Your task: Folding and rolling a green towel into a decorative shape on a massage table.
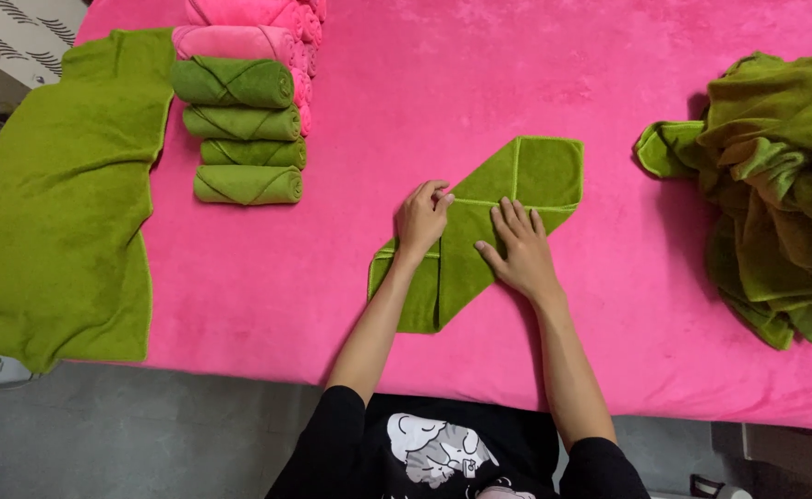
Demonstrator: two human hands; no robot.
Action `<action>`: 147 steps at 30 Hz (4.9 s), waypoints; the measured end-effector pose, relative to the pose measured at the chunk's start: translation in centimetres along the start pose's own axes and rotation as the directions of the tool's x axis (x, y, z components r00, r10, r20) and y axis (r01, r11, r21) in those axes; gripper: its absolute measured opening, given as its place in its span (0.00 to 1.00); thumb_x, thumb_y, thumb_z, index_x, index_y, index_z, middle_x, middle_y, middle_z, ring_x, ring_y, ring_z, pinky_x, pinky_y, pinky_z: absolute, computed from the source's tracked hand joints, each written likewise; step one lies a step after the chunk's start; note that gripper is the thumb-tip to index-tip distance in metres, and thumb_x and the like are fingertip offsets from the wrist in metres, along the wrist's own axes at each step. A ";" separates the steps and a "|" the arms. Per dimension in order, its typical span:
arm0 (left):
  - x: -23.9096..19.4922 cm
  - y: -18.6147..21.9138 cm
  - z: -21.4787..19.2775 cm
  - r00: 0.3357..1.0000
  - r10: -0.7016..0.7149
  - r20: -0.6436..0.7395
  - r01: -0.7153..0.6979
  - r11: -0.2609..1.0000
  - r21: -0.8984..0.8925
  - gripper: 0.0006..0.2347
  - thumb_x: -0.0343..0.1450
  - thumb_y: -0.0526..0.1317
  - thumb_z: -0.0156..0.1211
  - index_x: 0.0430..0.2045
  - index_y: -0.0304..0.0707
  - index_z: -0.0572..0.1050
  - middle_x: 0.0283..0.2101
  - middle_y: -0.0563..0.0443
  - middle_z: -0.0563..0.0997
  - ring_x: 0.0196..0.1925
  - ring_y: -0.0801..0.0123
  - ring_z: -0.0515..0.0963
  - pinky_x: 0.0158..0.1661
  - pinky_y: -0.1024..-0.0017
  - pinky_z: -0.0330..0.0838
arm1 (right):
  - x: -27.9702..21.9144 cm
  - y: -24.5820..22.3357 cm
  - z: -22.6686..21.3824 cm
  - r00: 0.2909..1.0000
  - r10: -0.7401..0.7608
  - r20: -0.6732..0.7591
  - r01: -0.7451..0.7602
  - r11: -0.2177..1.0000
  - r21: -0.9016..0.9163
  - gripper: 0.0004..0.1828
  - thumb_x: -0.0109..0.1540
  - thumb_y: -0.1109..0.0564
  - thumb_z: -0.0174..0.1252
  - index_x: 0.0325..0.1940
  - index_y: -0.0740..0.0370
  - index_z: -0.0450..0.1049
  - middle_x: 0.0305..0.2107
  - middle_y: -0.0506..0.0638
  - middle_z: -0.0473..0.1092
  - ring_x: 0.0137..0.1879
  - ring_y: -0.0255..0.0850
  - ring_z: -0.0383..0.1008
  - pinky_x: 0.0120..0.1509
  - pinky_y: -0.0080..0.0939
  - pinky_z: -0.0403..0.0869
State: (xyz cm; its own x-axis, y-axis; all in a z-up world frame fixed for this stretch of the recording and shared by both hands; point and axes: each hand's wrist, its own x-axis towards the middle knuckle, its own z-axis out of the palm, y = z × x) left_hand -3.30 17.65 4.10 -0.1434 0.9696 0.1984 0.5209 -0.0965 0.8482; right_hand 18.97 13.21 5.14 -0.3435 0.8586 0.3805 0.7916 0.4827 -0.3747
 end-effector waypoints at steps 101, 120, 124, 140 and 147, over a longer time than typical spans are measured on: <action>-15.0 2.9 3.6 0.867 0.406 0.290 -0.498 0.728 0.470 0.35 0.78 0.64 0.38 0.74 0.36 0.58 0.78 0.30 0.57 0.80 0.42 0.56 0.73 0.34 0.43 | -1.4 3.7 -1.3 0.984 0.180 0.005 -0.179 0.980 0.090 0.28 0.76 0.46 0.51 0.76 0.65 0.66 0.72 0.63 0.61 0.80 0.59 0.54 0.83 0.64 0.46; -6.6 3.5 3.8 0.942 0.163 0.295 -0.296 0.818 0.494 0.34 0.79 0.66 0.29 0.76 0.43 0.56 0.79 0.33 0.52 0.82 0.47 0.49 0.74 0.36 0.30 | -0.9 2.5 -2.7 0.924 0.336 0.184 -0.321 0.941 -0.106 0.42 0.72 0.26 0.41 0.82 0.53 0.57 0.79 0.55 0.50 0.85 0.51 0.43 0.85 0.65 0.33; -7.0 2.9 4.5 0.946 0.242 0.215 -0.319 0.808 0.496 0.31 0.80 0.62 0.35 0.73 0.42 0.62 0.77 0.31 0.58 0.81 0.45 0.53 0.74 0.35 0.35 | -1.0 2.1 -2.9 0.919 0.340 0.200 -0.319 0.939 -0.131 0.44 0.71 0.25 0.42 0.82 0.54 0.57 0.79 0.57 0.50 0.85 0.52 0.42 0.85 0.66 0.32; -13.0 2.6 3.3 0.896 0.348 0.275 -0.439 0.787 0.433 0.27 0.81 0.57 0.38 0.73 0.42 0.62 0.77 0.31 0.58 0.80 0.43 0.55 0.73 0.34 0.37 | -0.6 1.8 -3.2 0.891 0.367 0.266 -0.335 0.929 -0.159 0.45 0.72 0.24 0.37 0.84 0.52 0.52 0.81 0.53 0.45 0.86 0.51 0.38 0.85 0.64 0.30; -7.5 3.1 2.0 0.917 0.197 0.348 -0.357 0.794 0.492 0.28 0.82 0.59 0.33 0.74 0.45 0.62 0.77 0.33 0.58 0.81 0.46 0.54 0.73 0.33 0.35 | -0.7 2.4 -2.7 0.881 0.379 0.285 -0.337 0.923 -0.186 0.44 0.73 0.24 0.34 0.85 0.51 0.49 0.81 0.52 0.43 0.86 0.49 0.35 0.86 0.63 0.28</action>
State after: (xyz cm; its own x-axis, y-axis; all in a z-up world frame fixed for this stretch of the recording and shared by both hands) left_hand 1.09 10.51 4.29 0.2635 0.9481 0.1779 0.8788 -0.3120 0.3612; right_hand 22.46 13.30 6.29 -0.1468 0.9880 -0.0477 0.9404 0.1244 -0.3166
